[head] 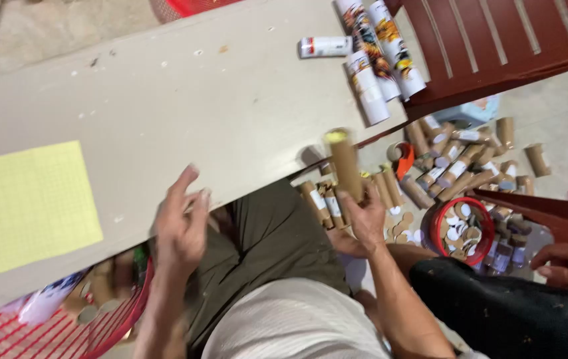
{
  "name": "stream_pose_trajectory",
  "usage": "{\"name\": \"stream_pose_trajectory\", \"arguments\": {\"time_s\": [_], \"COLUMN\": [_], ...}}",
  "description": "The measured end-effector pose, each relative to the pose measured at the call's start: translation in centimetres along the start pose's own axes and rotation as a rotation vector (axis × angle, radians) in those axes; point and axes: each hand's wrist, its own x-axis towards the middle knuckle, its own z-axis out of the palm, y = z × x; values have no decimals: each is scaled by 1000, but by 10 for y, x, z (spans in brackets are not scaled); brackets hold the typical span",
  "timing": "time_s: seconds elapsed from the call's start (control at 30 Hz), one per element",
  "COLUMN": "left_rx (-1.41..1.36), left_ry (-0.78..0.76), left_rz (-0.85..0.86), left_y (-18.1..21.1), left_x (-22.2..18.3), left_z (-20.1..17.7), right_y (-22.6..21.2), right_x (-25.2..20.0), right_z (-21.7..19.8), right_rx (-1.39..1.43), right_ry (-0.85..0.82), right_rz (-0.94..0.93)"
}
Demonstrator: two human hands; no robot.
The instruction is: Assembling and labeling cardboard tubes for firework casings, including inserting paper and sealing ends.
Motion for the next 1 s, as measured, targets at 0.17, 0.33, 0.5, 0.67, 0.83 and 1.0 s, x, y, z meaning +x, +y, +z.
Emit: {"name": "stream_pose_trajectory", "arguments": {"time_s": [0.17, 0.33, 0.5, 0.67, 0.83, 1.0], "left_rx": [-188, 115, -27, -27, 363, 224], "left_ry": [48, 79, 329, 367, 392, 401], "left_rz": [-179, -54, -311, -283, -103, -98], "left_y": [-42, -82, -95, -85, -70, -67], "left_x": [-40, -85, -117, -126, -113, -115], "left_z": [-25, -46, -41, -41, -42, -51], "right_y": [147, 245, 261, 259, 303, 300], "right_x": [35, 19, 18, 9, 22, 31], "right_z": [-30, -66, -60, -44, -26, -20], "right_rx": [-147, -652, -811, -856, -934, -863], "right_ry": [373, 423, 197, 79, -45, 98], "right_rz": [101, 281, 428, 335, 183, 343]}}
